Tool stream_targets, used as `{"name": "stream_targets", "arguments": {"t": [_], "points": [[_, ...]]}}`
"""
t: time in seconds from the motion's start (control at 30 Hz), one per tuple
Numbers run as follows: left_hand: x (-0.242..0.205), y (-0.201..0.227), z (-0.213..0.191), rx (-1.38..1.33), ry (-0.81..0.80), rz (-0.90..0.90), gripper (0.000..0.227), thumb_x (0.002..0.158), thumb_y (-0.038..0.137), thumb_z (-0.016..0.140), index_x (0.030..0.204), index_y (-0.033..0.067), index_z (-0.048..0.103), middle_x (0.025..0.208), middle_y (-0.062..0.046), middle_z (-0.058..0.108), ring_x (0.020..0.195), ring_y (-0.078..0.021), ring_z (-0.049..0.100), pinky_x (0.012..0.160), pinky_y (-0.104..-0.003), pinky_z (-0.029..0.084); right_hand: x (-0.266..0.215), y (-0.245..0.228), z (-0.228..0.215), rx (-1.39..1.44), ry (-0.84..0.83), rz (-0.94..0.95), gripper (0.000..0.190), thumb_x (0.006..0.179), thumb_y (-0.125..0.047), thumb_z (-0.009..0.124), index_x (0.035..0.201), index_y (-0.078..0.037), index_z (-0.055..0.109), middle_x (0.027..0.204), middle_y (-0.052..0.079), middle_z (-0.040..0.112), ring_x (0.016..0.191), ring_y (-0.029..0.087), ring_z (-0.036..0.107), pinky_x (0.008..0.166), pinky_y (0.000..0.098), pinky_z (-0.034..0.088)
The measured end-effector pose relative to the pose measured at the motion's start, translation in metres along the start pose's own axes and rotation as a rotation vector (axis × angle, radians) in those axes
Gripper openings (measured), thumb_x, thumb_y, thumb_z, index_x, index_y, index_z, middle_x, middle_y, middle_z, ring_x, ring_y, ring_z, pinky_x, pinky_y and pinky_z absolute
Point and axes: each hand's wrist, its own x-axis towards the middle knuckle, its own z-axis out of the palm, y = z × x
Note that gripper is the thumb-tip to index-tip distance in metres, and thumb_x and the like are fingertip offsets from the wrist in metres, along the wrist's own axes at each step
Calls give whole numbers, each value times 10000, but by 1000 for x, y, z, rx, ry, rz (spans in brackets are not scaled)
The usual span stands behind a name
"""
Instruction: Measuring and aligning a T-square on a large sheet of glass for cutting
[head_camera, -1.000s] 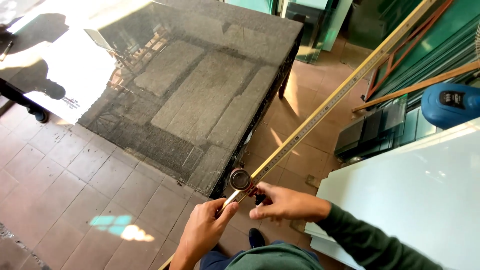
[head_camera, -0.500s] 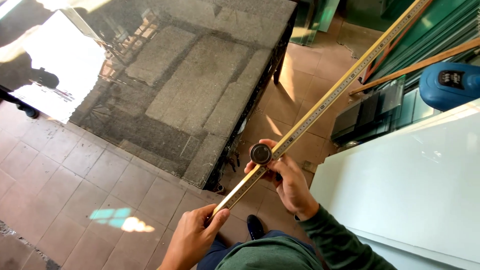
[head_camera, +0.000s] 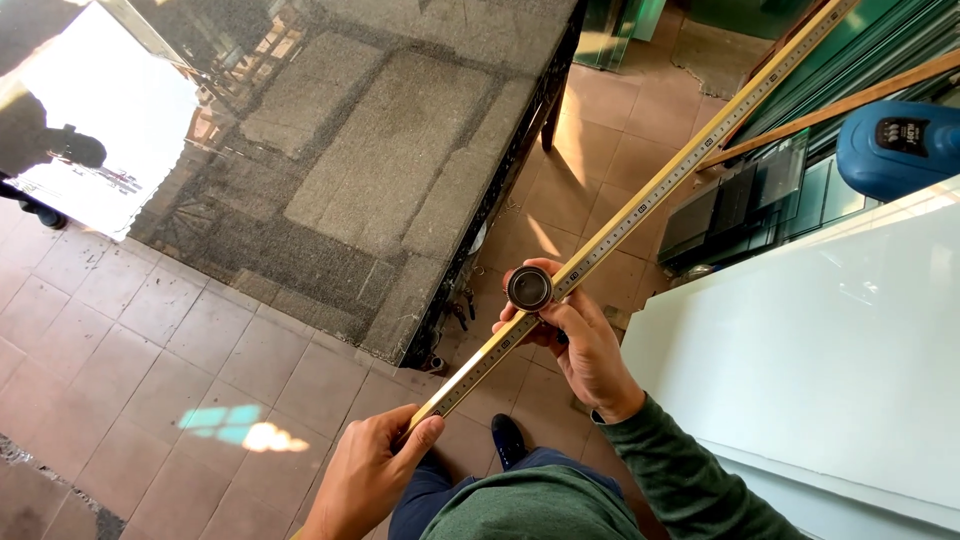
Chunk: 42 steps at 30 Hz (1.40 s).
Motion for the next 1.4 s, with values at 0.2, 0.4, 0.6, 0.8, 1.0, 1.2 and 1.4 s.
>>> {"name": "stream_targets", "arguments": {"t": [0.2, 0.4, 0.6, 0.8, 1.0, 1.2, 1.4], "points": [[-3, 4, -3, -1, -6, 2, 581, 1135, 531, 654, 735, 181, 418, 674, 48, 313, 624, -113, 311, 602, -377, 237, -4, 6, 1, -59, -65, -47, 375, 1068, -185, 508, 1415, -70, 589, 1334, 126, 728, 1041, 311, 806, 872, 455, 691], [-4, 3, -5, 0, -17, 4, 567, 1128, 533, 659, 749, 180, 429, 688, 45, 321, 637, -119, 323, 604, -374, 267, -4, 11, -1, -4, -37, -26, 391, 1067, -120, 499, 1449, -74, 565, 1300, 163, 725, 1031, 364, 815, 874, 483, 702], [-5, 2, -4, -1, -8, 30, 575, 1126, 523, 661, 739, 175, 416, 676, 38, 311, 630, -123, 315, 601, -381, 263, -6, 2, 3, 8, -19, -26, 354, 1066, -140, 519, 1409, -69, 574, 1300, 167, 731, 1017, 373, 812, 859, 520, 730], [-6, -1, -3, -14, -13, 21, 585, 1134, 530, 664, 747, 176, 406, 689, 41, 301, 631, -122, 301, 599, -387, 242, -6, 10, 1, 14, -21, -18, 378, 1052, -114, 523, 1427, -77, 560, 1326, 168, 722, 1028, 374, 808, 892, 523, 715], [-8, -2, -3, -7, -1, 2, 604, 1125, 550, 669, 746, 173, 389, 687, 43, 304, 643, -123, 302, 605, -380, 248, -7, 11, 3, -11, -37, -23, 361, 1067, -154, 532, 1421, -94, 565, 1346, 152, 717, 1045, 352, 808, 895, 505, 711], [-9, -9, 0, 2, -5, -10, 604, 1125, 559, 657, 737, 177, 396, 675, 42, 307, 629, -123, 313, 601, -380, 246, -8, 13, 5, -39, -23, 9, 377, 1073, -193, 544, 1432, -81, 579, 1275, 156, 751, 1042, 347, 816, 859, 481, 712], [-11, -14, 1, -61, -2, 21, 583, 1125, 512, 668, 736, 172, 397, 688, 46, 307, 630, -108, 326, 595, -379, 252, -8, 13, 4, -56, -71, 12, 360, 1085, -205, 530, 1420, -87, 590, 1134, 186, 784, 1022, 356, 831, 882, 473, 710]]}}
